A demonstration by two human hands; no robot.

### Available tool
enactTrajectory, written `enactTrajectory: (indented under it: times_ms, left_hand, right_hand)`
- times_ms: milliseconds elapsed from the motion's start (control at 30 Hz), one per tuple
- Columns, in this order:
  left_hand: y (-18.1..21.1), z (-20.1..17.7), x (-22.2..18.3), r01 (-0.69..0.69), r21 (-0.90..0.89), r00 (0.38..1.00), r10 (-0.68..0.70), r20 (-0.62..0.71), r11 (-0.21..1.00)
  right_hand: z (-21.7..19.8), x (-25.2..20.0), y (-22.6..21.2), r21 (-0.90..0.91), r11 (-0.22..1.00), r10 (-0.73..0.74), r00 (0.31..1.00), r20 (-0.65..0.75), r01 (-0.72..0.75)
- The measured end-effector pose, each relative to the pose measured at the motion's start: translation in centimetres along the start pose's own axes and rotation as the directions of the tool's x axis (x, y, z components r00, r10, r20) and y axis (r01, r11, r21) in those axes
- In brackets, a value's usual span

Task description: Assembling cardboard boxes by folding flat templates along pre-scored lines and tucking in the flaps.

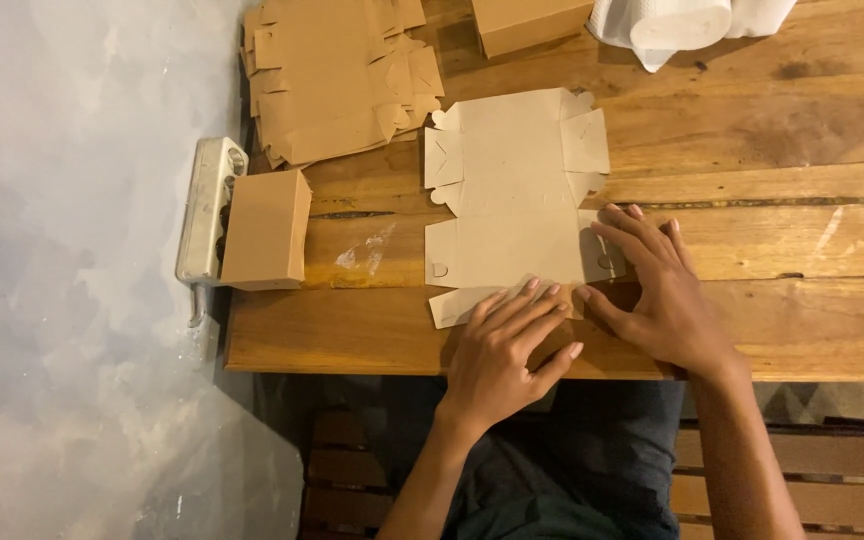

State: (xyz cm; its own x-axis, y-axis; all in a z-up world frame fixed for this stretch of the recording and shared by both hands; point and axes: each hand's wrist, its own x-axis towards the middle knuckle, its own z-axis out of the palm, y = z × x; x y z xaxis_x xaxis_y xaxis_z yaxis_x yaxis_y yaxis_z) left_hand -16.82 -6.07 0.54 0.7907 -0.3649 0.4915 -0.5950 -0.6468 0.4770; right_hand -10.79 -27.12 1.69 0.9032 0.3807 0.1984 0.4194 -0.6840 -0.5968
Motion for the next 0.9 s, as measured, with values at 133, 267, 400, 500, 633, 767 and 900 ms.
enactTrajectory:
  times_ms: [133, 267, 400, 500, 633, 767, 900]
  left_hand:
    - [-0.2, 0.4, -0.2, 0.005, -0.014, 1.0, -0.005, -0.023, 1.0]
    - [-0.2, 0.2, -0.1, 0.025, -0.055, 0.999, -0.026, -0.02, 0.998]
    - [-0.3, 0.3, -0.2, 0.037, -0.06, 0.999, -0.037, -0.004, 0.998]
    - [-0.2, 0.0, -0.1, 0.063, -0.066, 0.998, -0.063, 0.007, 0.996]
    - [-0.1, -0.4, 0.0, 0.048, -0.067, 0.999, -0.047, 0.02, 0.997]
    - [-0.2, -0.5, 0.0, 0.033, -0.048, 0.999, -0.032, 0.029, 0.998]
    - [-0.1, -0.5, 0.0, 0.034, -0.042, 0.999, -0.033, 0.022, 0.999]
  right_hand:
    - [0.7, 0.2, 0.0, 0.012, 0.994, 0.105, 0.992, -0.068, -0.105]
    - [1.3, 0.2, 0.3, -0.004, 0.985, 0.169, 0.98, -0.102, -0.17]
    - [1.1, 0.2, 0.2, -0.017, 0.987, 0.157, 0.982, -0.11, -0.159]
    - [0.7, 0.2, 0.1, -0.01, 0.99, 0.143, 0.988, -0.066, -0.144]
    - [-0.6, 0.2, -0.7, 0.018, 0.997, 0.077, 0.997, 0.027, -0.078]
    - [-0.9, 0.0, 0.1, 0.045, 0.998, -0.036, 0.996, 0.078, 0.032]
    - [-1.1, -0.1, 0.3, 0.071, 0.996, -0.059, 0.994, 0.09, 0.053]
